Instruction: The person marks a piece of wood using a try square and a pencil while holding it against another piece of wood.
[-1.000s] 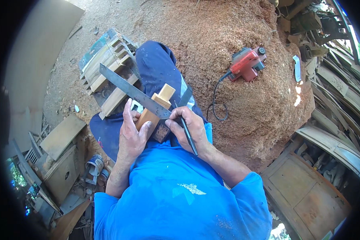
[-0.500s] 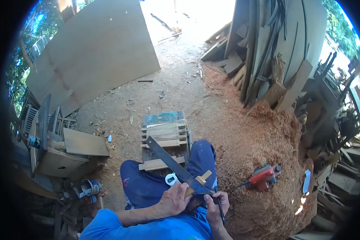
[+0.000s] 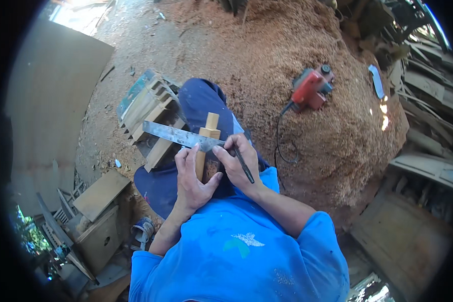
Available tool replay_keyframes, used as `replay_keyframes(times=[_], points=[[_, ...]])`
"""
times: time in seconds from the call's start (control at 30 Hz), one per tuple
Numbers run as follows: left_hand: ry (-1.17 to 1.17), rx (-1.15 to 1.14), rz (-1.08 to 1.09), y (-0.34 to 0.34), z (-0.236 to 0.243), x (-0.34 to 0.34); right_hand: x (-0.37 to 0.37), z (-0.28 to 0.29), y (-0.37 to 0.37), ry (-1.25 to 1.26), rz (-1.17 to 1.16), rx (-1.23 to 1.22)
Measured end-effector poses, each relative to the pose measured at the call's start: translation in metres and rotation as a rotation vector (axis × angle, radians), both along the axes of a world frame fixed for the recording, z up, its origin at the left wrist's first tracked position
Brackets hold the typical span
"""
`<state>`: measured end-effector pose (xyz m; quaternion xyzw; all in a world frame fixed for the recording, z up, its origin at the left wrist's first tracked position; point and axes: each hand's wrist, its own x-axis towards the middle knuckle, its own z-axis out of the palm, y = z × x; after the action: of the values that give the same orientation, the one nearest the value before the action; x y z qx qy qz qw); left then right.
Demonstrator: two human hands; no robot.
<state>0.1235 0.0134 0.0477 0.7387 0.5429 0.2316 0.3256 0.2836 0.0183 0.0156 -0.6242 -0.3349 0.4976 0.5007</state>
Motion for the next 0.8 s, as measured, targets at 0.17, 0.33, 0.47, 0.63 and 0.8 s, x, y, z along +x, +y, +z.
replay_keyframes(times=[0.17, 0.33, 0.47, 0.63, 0.8], points=[[0.087, -0.052, -0.077, -0.003, 0.006, 0.011, 0.007, 0.006, -0.01, 0.077, 0.002, -0.069], [0.159, -0.009, -0.121, -0.002, 0.0, 0.011, 0.006, 0.008, -0.007, 0.061, 0.025, -0.038], [0.19, 0.009, -0.115, -0.002, -0.001, 0.012, 0.005, 0.008, -0.004, 0.03, 0.034, 0.003], [0.204, -0.023, -0.108, -0.001, 0.006, 0.019, 0.011, 0.01, -0.006, 0.04, 0.048, 0.007], [0.214, -0.003, -0.122, -0.001, 0.004, 0.021, 0.015, 0.006, -0.009, 0.02, 0.057, -0.021]])
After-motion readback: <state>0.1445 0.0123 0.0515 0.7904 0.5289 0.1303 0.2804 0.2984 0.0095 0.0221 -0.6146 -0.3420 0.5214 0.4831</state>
